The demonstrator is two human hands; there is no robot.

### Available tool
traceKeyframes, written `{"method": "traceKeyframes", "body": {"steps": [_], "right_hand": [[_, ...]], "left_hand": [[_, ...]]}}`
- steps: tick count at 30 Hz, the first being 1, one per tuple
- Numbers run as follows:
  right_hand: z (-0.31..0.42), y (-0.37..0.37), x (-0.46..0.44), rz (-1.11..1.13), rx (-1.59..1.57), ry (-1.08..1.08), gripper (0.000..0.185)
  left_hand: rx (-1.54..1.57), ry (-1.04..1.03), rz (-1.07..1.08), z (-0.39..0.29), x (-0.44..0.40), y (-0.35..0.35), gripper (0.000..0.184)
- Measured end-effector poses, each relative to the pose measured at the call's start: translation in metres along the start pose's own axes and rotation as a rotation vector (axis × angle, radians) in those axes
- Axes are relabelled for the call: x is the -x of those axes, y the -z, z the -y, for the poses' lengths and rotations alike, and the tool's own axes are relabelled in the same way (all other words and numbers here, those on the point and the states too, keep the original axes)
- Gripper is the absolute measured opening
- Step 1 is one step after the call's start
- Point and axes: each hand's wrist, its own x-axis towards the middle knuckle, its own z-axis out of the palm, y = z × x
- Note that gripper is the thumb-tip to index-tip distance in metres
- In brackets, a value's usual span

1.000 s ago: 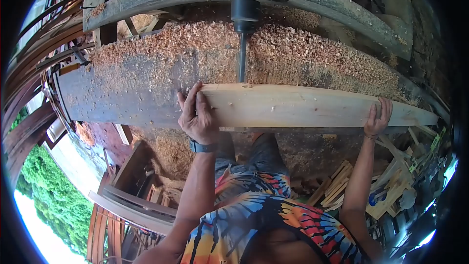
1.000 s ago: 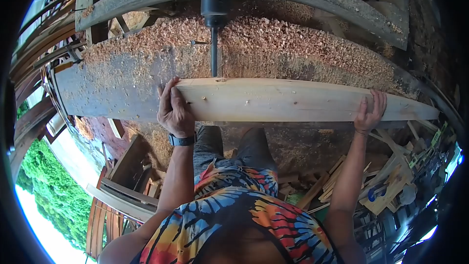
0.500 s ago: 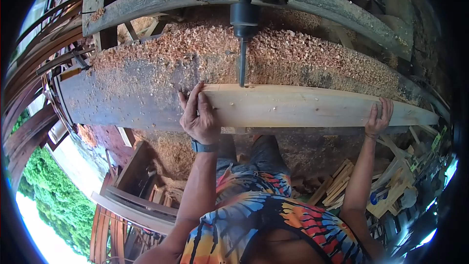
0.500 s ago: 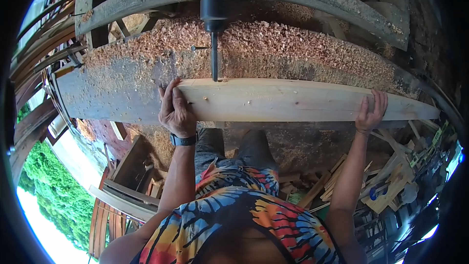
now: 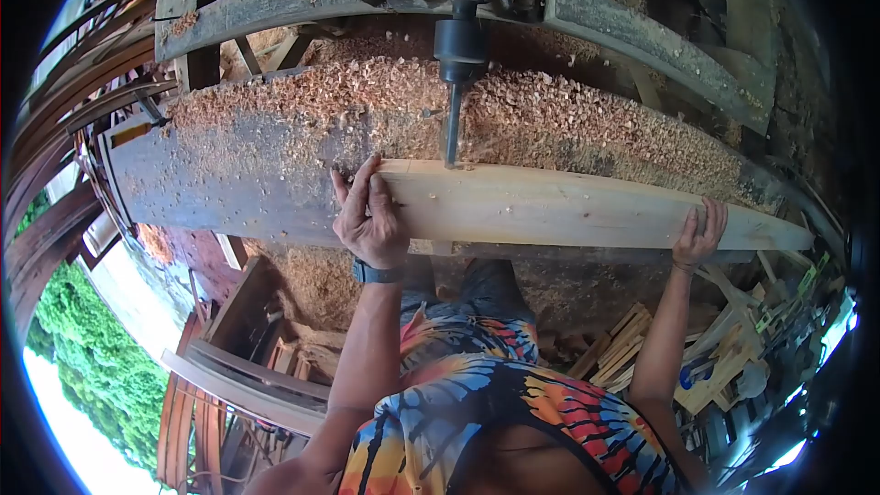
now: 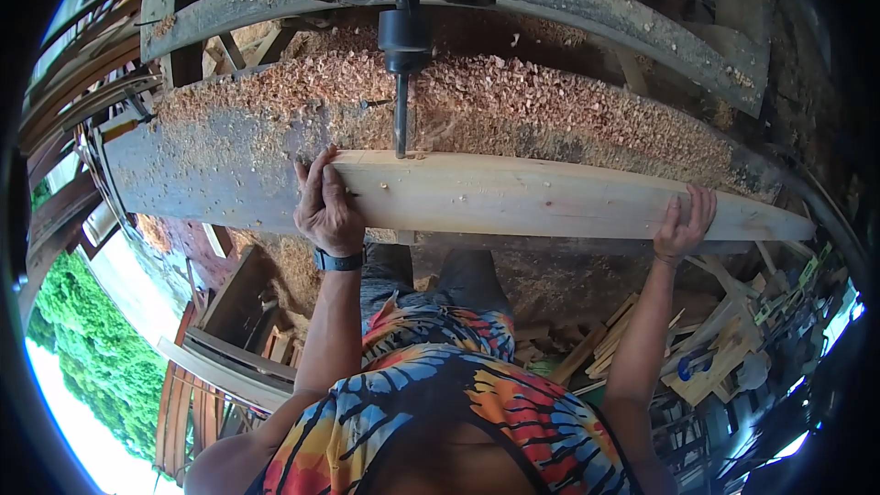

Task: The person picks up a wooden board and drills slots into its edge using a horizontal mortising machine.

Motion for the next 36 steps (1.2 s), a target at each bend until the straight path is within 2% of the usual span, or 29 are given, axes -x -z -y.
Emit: {"method": "traceKeyframes", "body": {"steps": [36], "right_hand": [[0.002, -0.009, -0.026, -0.029, -0.061, -0.034, 0.033]], "left_hand": [[-0.053, -0.031, -0.007, -0.011, -0.042, -0.019, 0.027]]}}
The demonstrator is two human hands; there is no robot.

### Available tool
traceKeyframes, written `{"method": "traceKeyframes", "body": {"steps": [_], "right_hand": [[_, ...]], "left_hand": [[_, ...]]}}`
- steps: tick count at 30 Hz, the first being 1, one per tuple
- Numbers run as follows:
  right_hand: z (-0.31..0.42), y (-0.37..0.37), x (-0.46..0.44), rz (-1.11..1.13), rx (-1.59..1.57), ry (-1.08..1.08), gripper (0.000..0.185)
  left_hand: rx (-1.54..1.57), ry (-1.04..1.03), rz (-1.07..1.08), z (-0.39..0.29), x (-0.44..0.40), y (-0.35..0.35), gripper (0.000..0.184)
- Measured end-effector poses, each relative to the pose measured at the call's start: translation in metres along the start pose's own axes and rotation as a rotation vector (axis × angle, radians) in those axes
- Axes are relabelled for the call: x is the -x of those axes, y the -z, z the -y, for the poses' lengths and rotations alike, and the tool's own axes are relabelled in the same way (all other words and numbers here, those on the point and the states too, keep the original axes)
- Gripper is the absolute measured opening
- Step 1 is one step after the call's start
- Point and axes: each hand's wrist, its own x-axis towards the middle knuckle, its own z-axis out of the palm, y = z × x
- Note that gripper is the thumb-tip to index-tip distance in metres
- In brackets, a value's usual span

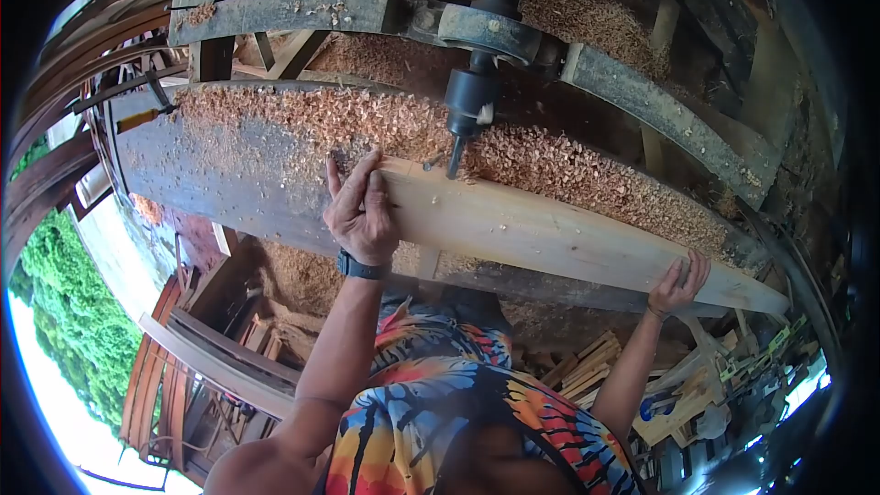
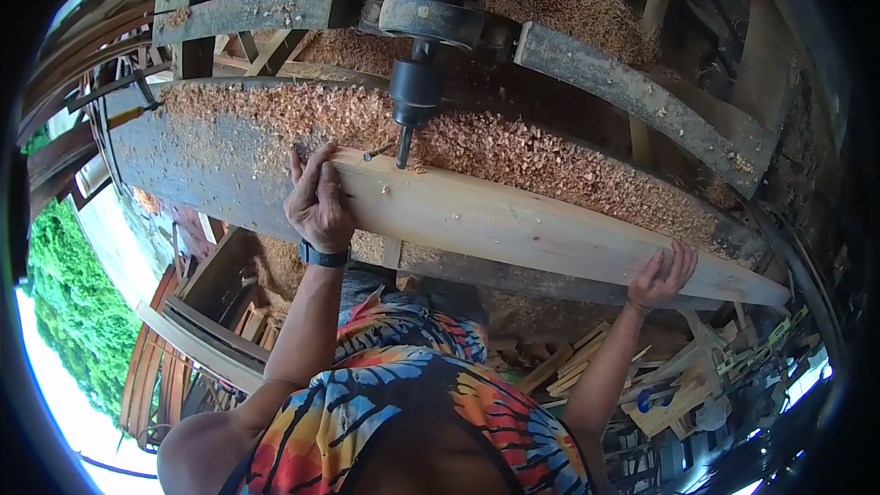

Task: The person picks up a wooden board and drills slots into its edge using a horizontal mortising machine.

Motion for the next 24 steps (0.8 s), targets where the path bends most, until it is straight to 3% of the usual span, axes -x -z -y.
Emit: {"method": "traceKeyframes", "body": {"steps": [12, 24], "right_hand": [[0.005, -0.001, -0.011, 0.016, 0.059, -0.017, 0.032], [0.000, -0.009, -0.011, -0.048, 0.035, -0.047, 0.028]], "left_hand": [[-0.035, -0.078, 0.016, -0.003, -0.018, -0.004, 0.024], [0.173, -0.022, 0.011, 0.011, -0.016, -0.009, 0.026]]}}
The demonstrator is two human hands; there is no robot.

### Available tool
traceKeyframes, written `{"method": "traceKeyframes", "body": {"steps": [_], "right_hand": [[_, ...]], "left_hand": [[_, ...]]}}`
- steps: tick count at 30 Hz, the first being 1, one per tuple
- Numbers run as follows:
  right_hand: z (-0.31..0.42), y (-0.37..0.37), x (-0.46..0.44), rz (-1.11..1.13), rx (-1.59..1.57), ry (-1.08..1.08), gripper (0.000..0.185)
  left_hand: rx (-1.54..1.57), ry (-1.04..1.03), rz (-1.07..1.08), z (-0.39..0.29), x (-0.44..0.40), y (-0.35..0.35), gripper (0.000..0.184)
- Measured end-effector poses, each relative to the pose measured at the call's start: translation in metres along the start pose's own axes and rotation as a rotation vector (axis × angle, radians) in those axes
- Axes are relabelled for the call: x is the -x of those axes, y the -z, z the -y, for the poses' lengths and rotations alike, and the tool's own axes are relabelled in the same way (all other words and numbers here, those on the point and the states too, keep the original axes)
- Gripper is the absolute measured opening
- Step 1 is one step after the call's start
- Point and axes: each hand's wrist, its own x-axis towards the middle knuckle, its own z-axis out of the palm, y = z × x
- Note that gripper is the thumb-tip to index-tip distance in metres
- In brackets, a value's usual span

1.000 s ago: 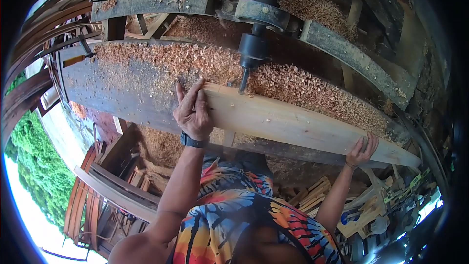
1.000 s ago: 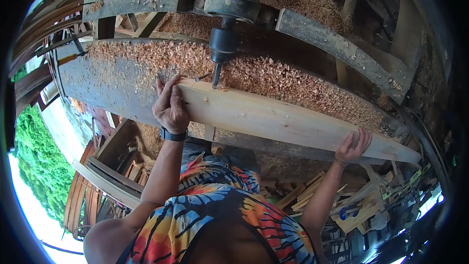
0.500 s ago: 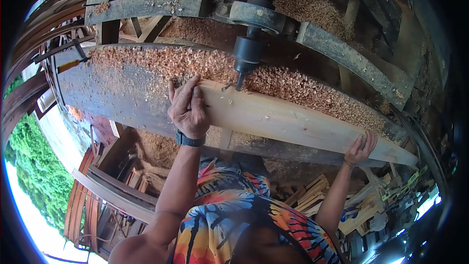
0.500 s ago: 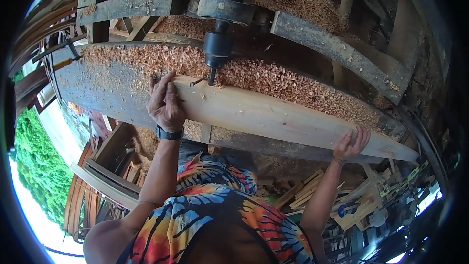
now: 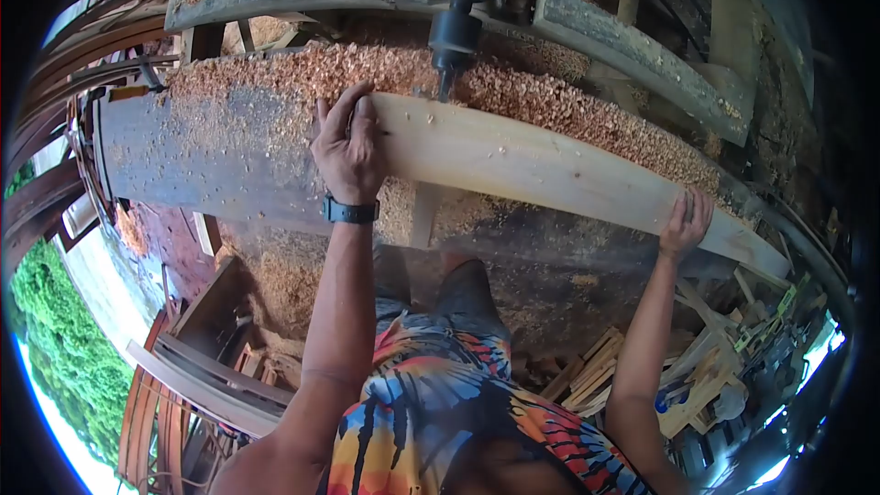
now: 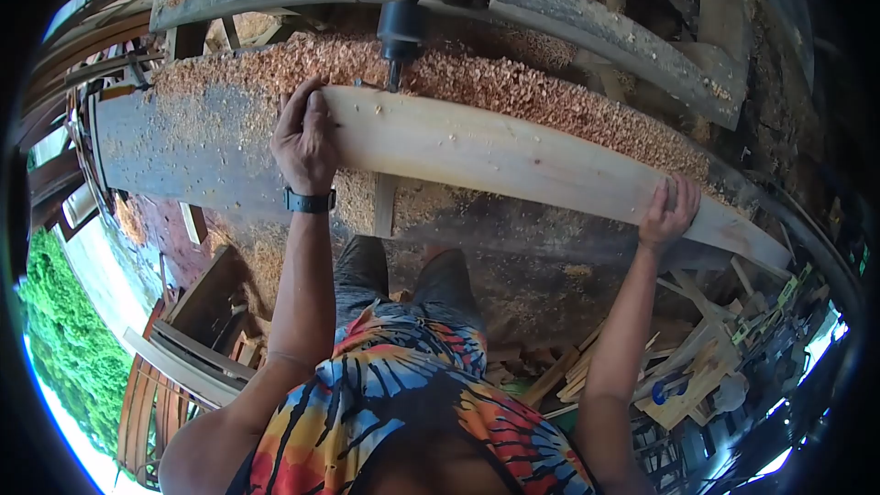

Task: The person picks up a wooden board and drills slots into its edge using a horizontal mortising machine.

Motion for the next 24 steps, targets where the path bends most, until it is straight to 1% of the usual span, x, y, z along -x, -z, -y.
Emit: {"method": "traceKeyframes", "body": {"steps": [3, 4, 7, 10, 12, 14, 16, 19, 20, 24], "right_hand": [[0.003, 0.001, -0.001, 0.003, -0.008, 0.027, 0.027], [0.003, 0.002, -0.001, -0.003, -0.006, 0.037, 0.026], [0.001, 0.004, 0.004, -0.018, 0.007, 0.107, 0.027], [0.005, 0.013, 0.020, 0.003, 0.046, 0.116, 0.028], [-0.001, 0.021, 0.036, 0.031, 0.002, 0.099, 0.029], [-0.003, 0.024, 0.042, 0.052, -0.006, 0.095, 0.029], [0.001, 0.027, 0.041, 0.063, 0.020, 0.107, 0.030], [-0.007, 0.023, 0.040, 0.033, 0.010, 0.125, 0.032], [-0.011, 0.022, 0.040, 0.040, 0.012, 0.120, 0.032], [-0.018, 0.020, 0.040, 0.048, 0.030, 0.111, 0.033]], "left_hand": [[0.027, 0.042, -0.024, 0.001, 0.004, -0.002, 0.026], [0.005, -0.003, -0.039, 0.000, 0.005, -0.002, 0.026], [-0.093, -0.010, -0.034, -0.003, 0.017, 0.006, 0.026], [-0.134, 0.054, -0.038, 0.001, 0.049, 0.020, 0.025], [-0.147, 0.047, -0.057, -0.001, 0.079, 0.032, 0.024], [-0.153, 0.066, -0.061, -0.003, 0.091, 0.036, 0.024], [-0.153, 0.107, -0.051, -0.003, 0.096, 0.037, 0.024], [-0.157, 0.077, -0.041, -0.003, 0.092, 0.034, 0.024], [-0.155, 0.123, -0.005, -0.004, 0.093, 0.036, 0.024], [-0.156, 0.112, -0.012, -0.006, 0.089, 0.031, 0.025]]}}
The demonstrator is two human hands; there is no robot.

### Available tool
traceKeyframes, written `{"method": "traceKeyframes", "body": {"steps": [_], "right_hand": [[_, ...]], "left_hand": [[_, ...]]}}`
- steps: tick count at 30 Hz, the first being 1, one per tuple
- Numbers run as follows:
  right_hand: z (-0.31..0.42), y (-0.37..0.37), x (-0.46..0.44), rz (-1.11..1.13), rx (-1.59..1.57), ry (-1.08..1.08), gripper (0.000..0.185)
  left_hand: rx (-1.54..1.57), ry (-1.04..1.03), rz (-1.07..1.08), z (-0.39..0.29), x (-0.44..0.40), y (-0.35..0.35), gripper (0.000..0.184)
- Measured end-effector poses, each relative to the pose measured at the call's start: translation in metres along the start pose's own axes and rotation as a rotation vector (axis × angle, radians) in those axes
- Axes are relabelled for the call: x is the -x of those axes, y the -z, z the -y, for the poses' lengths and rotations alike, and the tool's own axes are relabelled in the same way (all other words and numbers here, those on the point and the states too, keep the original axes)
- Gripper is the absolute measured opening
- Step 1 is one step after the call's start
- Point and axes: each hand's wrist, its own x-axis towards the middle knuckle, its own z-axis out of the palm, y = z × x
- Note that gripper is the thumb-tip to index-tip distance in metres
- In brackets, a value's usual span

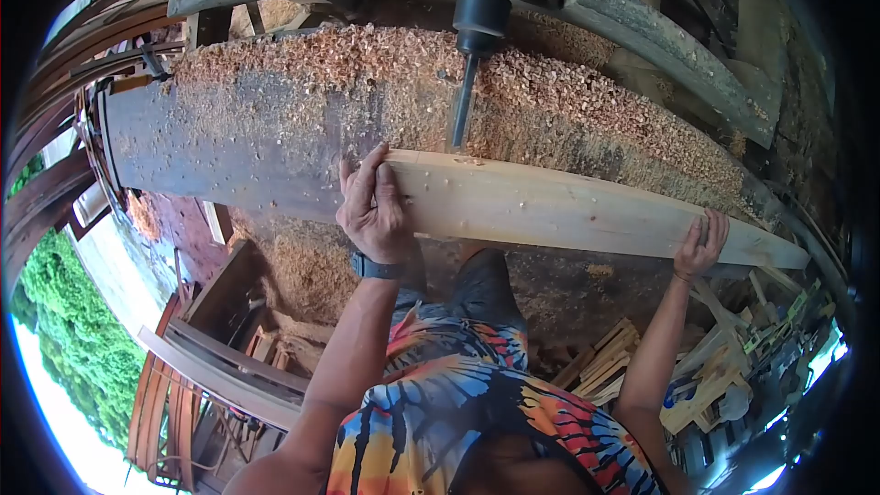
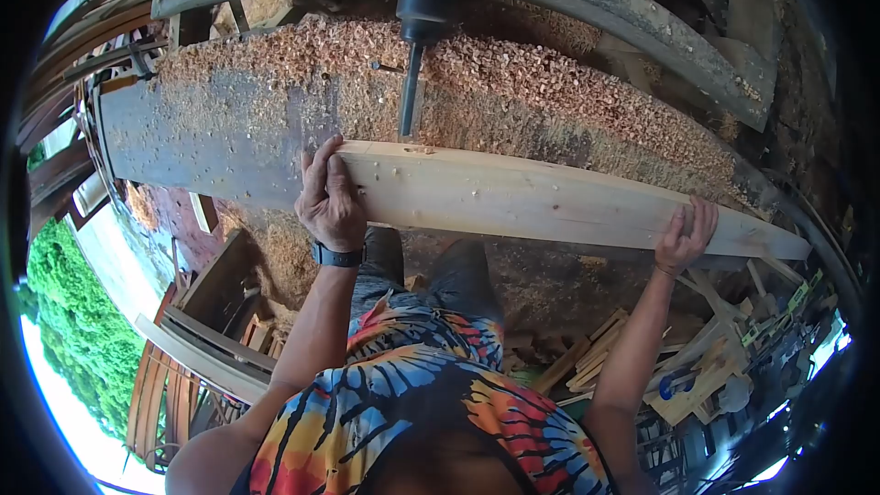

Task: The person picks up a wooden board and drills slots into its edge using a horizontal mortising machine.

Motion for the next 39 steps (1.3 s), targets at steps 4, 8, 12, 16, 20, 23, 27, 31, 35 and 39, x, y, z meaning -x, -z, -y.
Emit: {"method": "traceKeyframes", "body": {"steps": [4, 8, 12, 16, 20, 23, 27, 31, 35, 39], "right_hand": [[-0.001, 0.000, 0.000, 0.002, 0.002, -0.008, 0.034], [-0.004, -0.001, -0.001, 0.011, 0.010, -0.023, 0.034], [-0.002, 0.000, -0.003, 0.006, 0.000, -0.034, 0.034], [-0.001, 0.000, -0.004, 0.020, 0.001, -0.044, 0.034], [-0.002, 0.000, -0.006, 0.011, 0.012, -0.030, 0.032], [-0.001, 0.000, -0.008, 0.016, 0.014, -0.028, 0.033], [0.003, 0.000, -0.010, 0.033, -0.001, -0.049, 0.034], [0.001, 0.001, -0.009, 0.033, 0.017, -0.048, 0.035], [0.003, 0.001, -0.011, 0.048, 0.018, -0.060, 0.036], [-0.002, 0.002, -0.011, 0.025, 0.029, -0.051, 0.036]], "left_hand": [[-0.016, -0.044, -0.017, -0.001, -0.002, -0.002, 0.025], [-0.027, -0.053, -0.002, -0.002, -0.007, -0.003, 0.025], [-0.028, -0.041, 0.001, -0.004, -0.008, -0.004, 0.025], [-0.032, -0.069, -0.007, -0.003, -0.010, -0.005, 0.024], [-0.035, -0.069, 0.012, -0.004, -0.015, -0.006, 0.024], [-0.035, -0.079, -0.003, -0.006, -0.016, -0.008, 0.024], [-0.046, -0.097, -0.009, -0.003, -0.017, -0.009, 0.024], [-0.071, -0.098, 0.004, -0.007, -0.020, -0.011, 0.025], [-0.061, -0.093, 0.005, -0.007, -0.022, -0.010, 0.025], [-0.081, -0.110, 0.004, -0.008, -0.024, -0.013, 0.025]]}}
